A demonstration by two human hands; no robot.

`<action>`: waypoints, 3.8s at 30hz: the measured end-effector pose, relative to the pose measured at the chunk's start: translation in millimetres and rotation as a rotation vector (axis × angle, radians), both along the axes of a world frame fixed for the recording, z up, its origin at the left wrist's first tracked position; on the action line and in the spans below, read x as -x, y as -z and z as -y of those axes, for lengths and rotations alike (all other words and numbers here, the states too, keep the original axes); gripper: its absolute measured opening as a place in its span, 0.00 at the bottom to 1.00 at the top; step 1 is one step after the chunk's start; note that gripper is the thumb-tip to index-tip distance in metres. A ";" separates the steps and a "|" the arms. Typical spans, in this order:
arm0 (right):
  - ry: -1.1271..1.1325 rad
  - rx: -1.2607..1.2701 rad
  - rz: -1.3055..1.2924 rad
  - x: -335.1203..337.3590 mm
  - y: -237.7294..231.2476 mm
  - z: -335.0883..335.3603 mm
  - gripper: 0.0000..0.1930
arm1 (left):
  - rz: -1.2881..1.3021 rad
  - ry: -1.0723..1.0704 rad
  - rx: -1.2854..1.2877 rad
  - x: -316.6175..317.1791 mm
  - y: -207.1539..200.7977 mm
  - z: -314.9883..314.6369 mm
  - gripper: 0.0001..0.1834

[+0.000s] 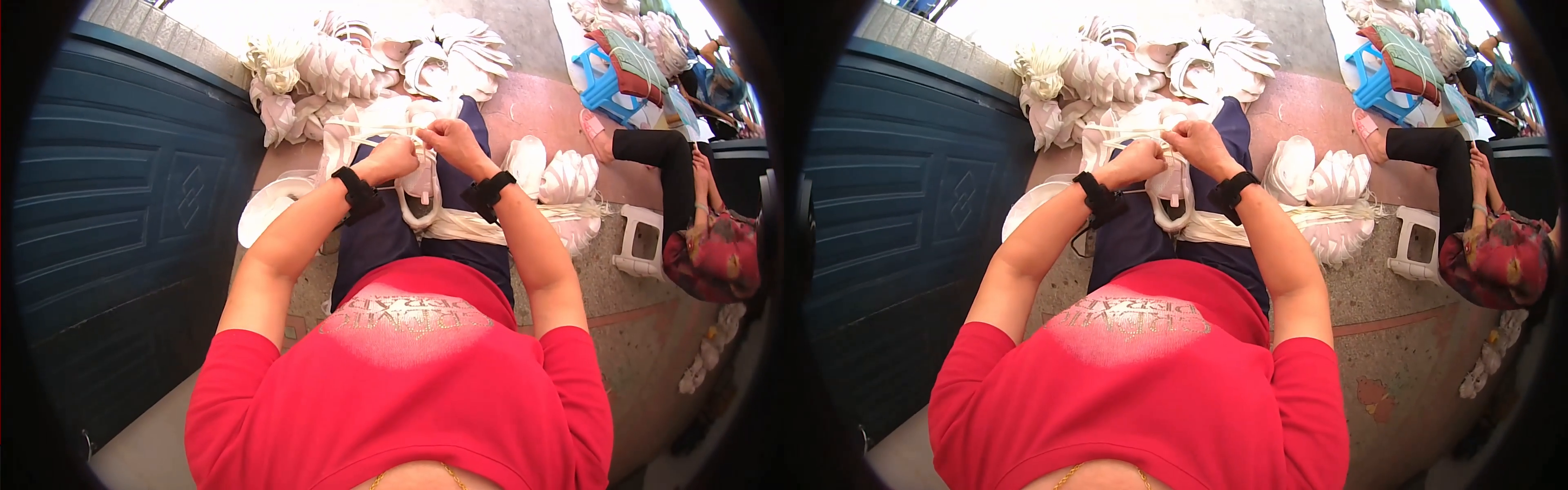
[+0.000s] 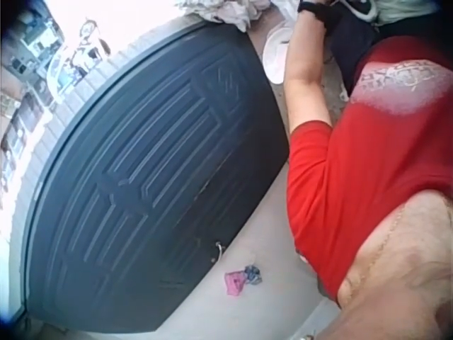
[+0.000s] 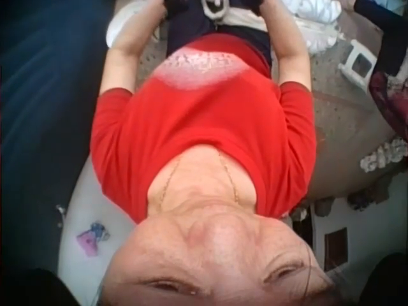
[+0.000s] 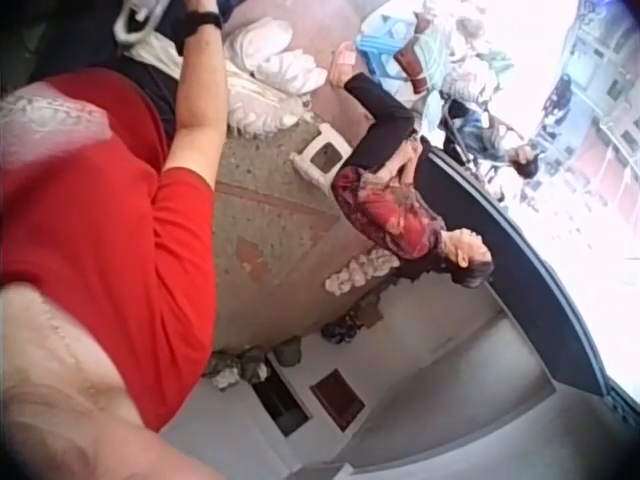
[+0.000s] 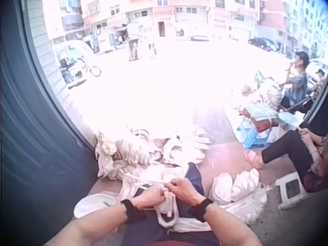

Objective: Tying or lacing white shoe upper components to prepare them for assembly.

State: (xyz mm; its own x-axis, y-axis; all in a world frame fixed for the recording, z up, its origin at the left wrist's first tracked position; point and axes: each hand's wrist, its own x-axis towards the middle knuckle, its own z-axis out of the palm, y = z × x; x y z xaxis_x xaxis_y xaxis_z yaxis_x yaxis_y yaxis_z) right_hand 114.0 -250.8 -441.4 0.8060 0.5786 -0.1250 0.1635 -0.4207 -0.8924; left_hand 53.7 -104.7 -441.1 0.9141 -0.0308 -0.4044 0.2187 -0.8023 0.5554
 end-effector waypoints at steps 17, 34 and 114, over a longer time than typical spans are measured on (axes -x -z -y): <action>-0.014 -0.019 -0.019 2.8 0.0 -1.6 0.17 | -0.066 -0.119 0.108 1.7 4.7 9.4 0.09; -0.411 0.234 0.526 59.9 19.2 27.2 0.05 | 0.129 0.049 -0.113 9.3 5.7 12.8 0.10; 0.000 0.202 0.567 11.0 12.1 89.3 0.09 | 0.577 -0.262 0.072 31.2 1.5 -55.1 0.11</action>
